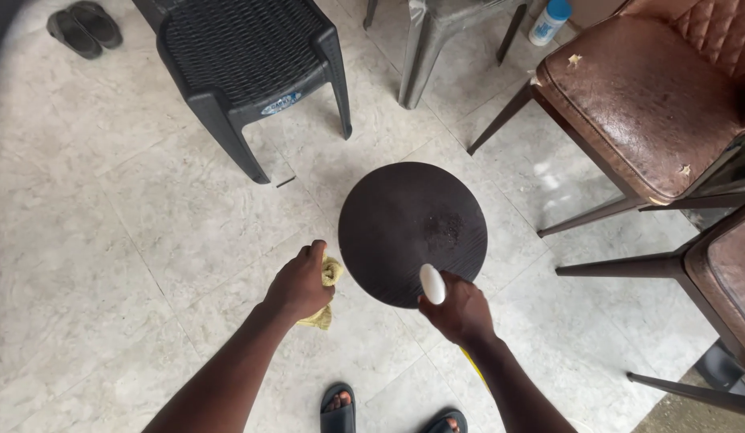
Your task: Spraying cleaning solution and wiping down upholstered chairs and a small table with a cloth.
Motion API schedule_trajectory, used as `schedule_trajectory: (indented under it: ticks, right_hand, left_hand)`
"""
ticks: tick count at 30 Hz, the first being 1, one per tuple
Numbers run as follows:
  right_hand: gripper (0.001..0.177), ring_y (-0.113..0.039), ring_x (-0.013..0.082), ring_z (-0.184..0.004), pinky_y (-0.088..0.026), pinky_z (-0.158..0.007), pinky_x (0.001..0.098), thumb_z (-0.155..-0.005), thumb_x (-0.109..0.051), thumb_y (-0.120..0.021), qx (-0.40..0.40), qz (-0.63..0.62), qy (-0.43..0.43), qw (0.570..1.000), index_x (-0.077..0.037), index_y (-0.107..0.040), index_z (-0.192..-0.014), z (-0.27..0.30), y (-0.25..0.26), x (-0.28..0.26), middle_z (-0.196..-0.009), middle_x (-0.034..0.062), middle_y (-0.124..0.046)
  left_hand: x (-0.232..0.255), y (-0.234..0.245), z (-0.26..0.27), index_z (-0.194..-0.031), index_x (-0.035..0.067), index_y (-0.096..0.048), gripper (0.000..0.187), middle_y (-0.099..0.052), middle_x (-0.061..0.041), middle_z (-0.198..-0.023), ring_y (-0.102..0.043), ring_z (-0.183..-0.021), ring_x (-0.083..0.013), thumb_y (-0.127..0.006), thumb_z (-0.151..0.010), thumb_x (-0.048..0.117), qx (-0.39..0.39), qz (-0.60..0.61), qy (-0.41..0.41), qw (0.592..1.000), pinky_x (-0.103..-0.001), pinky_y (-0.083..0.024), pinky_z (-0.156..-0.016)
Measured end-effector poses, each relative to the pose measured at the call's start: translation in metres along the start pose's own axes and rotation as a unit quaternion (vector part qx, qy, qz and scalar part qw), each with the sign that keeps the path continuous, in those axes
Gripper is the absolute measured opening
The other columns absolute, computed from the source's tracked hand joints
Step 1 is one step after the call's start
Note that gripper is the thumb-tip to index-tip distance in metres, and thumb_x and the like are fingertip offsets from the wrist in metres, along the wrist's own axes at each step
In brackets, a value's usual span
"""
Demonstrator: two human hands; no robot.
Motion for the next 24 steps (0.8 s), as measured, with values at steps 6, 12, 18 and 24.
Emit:
schedule_trajectory:
  ticks: [6, 12, 18, 24]
  right_hand:
    - [0.055, -0.077, 0.0258, -0.099, -0.064, -0.088, 0.0390, -0.081, -0.028, -0.077, -0.075, 0.016, 0.033, 0.997, -0.009, -0.063, -0.132, -0.002, -0.043, -0.009, -0.113, 0.0145, -0.076]
    - [0.064, -0.077, 0.0256, -0.100, -0.063, -0.091, 0.0368, -0.083, -0.035, -0.080, -0.152, 0.062, 0.037, 0.986, -0.012, -0.057, -0.138, 0.031, -0.054, 0.005, -0.119, 0.0131, -0.072]
    - [0.062, -0.077, 0.0238, -0.101, -0.064, -0.089, 0.0384, -0.084, -0.037, -0.078, -0.016, 0.053, -0.033, 0.998, -0.013, -0.059, -0.137, 0.002, -0.018, 0.089, -0.121, 0.0120, -0.072]
    - [0.051, -0.075, 0.0262, -0.105, -0.060, -0.096, 0.0392, -0.088, -0.034, -0.076, 0.012, 0.107, -0.052, 0.993, -0.011, -0.065, -0.132, -0.001, 0.060, 0.058, -0.116, 0.0132, -0.078]
  left_hand:
    - [-0.006, 0.014, -0.001, -0.137, 0.011, -0.037, 0.071, -0.057, -0.022, -0.128, -0.064, -0.113, -0.0417, -0.079, -0.080, 0.016, 0.027, 0.013, 0.000, 1.000, -0.050, -0.057, -0.092]
    - [-0.010, 0.005, 0.009, -0.138, 0.011, -0.036, 0.071, -0.057, -0.022, -0.129, -0.064, -0.113, -0.0419, -0.078, -0.081, 0.017, 0.018, -0.010, 0.001, 1.000, -0.050, -0.056, -0.092]
    - [0.000, 0.002, 0.008, -0.138, 0.010, -0.036, 0.073, -0.057, -0.022, -0.127, -0.063, -0.114, -0.0412, -0.079, -0.080, 0.018, 0.017, -0.019, -0.006, 1.000, -0.050, -0.056, -0.093]
    - [0.020, 0.015, -0.012, -0.139, 0.012, -0.037, 0.075, -0.058, -0.022, -0.128, -0.064, -0.113, -0.0432, -0.080, -0.078, 0.018, 0.040, -0.023, -0.037, 0.998, -0.051, -0.056, -0.092]
Point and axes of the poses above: each hand's wrist, its own z-axis away from the middle knuckle, its own y-axis out of the back of the hand, x = y × z, the point moved 7 cm from there along -z, towards the middle knuckle
